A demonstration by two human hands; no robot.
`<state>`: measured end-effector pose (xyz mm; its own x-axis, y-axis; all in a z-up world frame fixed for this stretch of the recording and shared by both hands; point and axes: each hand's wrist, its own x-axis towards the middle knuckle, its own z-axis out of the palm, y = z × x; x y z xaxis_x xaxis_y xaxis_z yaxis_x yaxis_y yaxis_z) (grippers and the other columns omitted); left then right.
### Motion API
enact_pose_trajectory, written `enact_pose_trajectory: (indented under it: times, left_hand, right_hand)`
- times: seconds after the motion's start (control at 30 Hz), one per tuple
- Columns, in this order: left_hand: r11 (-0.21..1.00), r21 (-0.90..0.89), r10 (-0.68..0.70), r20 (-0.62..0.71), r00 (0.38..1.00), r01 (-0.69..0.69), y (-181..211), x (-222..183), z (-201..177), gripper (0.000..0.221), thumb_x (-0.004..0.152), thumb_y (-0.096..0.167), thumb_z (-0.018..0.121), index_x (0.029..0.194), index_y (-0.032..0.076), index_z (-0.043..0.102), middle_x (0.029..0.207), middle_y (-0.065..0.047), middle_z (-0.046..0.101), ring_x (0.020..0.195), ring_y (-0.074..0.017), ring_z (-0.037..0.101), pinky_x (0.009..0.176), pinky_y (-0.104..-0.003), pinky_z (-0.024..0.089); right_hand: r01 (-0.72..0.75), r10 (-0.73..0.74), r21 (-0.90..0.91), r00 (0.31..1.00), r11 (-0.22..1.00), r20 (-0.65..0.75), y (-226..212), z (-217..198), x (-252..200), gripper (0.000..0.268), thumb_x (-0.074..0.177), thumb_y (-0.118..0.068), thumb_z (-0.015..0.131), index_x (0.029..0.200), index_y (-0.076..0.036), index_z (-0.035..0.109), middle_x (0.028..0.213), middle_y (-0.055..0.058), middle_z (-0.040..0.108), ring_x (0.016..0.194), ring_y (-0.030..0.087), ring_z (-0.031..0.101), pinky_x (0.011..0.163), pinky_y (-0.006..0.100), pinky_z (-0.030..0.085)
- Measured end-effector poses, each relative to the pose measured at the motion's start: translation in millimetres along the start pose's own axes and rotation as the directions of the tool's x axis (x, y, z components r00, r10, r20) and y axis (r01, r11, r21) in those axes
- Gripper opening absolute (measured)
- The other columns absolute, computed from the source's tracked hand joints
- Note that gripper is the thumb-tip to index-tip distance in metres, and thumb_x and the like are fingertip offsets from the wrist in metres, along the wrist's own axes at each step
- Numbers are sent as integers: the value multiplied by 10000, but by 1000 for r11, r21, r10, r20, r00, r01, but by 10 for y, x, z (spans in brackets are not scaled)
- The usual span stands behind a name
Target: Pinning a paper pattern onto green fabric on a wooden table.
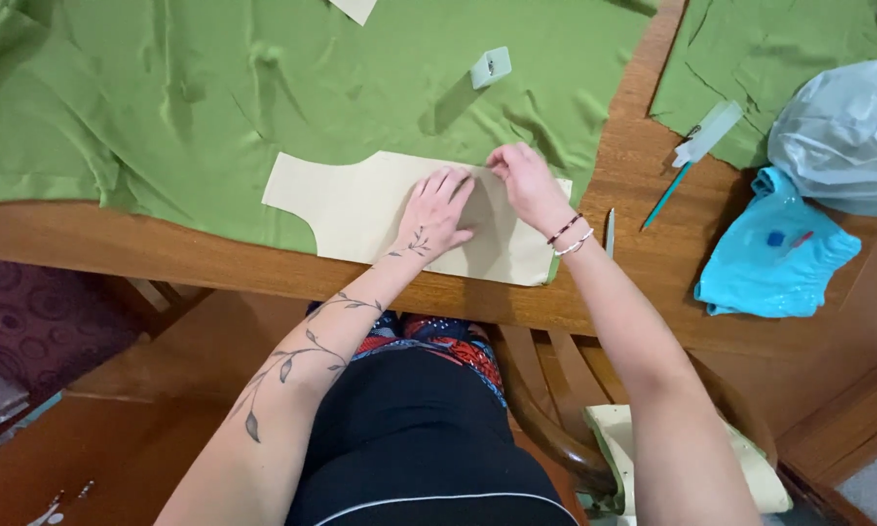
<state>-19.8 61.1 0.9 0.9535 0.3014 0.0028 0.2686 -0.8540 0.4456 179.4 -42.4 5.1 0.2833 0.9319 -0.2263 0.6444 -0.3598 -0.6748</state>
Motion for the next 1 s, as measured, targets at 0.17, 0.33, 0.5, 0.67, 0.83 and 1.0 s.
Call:
enact_pose_trajectory:
  times: [0.17,0.33,0.5,0.67,0.83,1.0]
  left_hand:
    - [1000,12,13,5,1000,-13,7,-28,-36,785,698,443,856,1330,79,565,1349,-90,497,1314,-265,450,1055,-398,435]
    - [1000,-17,-2,-45,999,1,3,-44,40,796,703,442,854,1341,69,562,1338,-115,495,1313,-296,470,1080,-416,451]
    - [999,-37,-23,-76,997,20,1,-33,61,750,722,436,863,1307,58,585,1332,-155,493,1331,-339,444,1146,-425,405]
    - [999,11,-35,-99,994,36,16,-98,-97,802,730,482,851,1340,49,561,1325,-134,496,1330,-310,431,1153,-443,383]
    - [987,-160,-37,-173,984,9,-149,-163,-5,791,762,426,832,1342,-27,542,1340,-184,502,1312,-354,479,1169,-446,395]
    - [983,-182,-4,-202,979,-33,-196,-175,-10,817,752,448,806,1347,-46,540,1331,-190,516,1311,-337,499,1185,-412,378]
  right_hand:
    - [-19,18,-21,1000,1000,-26,-202,80,52,60,1022,-167,593,1074,-137,584,973,146,540,984,413,618,843,492,530]
    - [-14,7,-76,997,997,-80,10,274,100,76,979,-227,673,1018,-183,623,850,59,570,862,312,660,801,447,546]
    - [15,-22,-79,996,997,-86,6,223,117,99,927,-208,710,969,-165,631,800,47,590,816,291,672,740,437,547]
    - [-17,11,-92,997,996,-71,-47,200,148,92,893,-206,718,916,-177,634,765,28,585,779,259,674,729,401,551]
    - [-81,79,-97,997,992,-21,-75,170,183,90,877,-230,721,904,-195,642,789,16,605,798,251,684,736,410,557]
    - [-102,110,-127,992,987,54,-89,124,260,71,872,-214,714,923,-184,675,795,48,651,815,285,700,744,442,562]
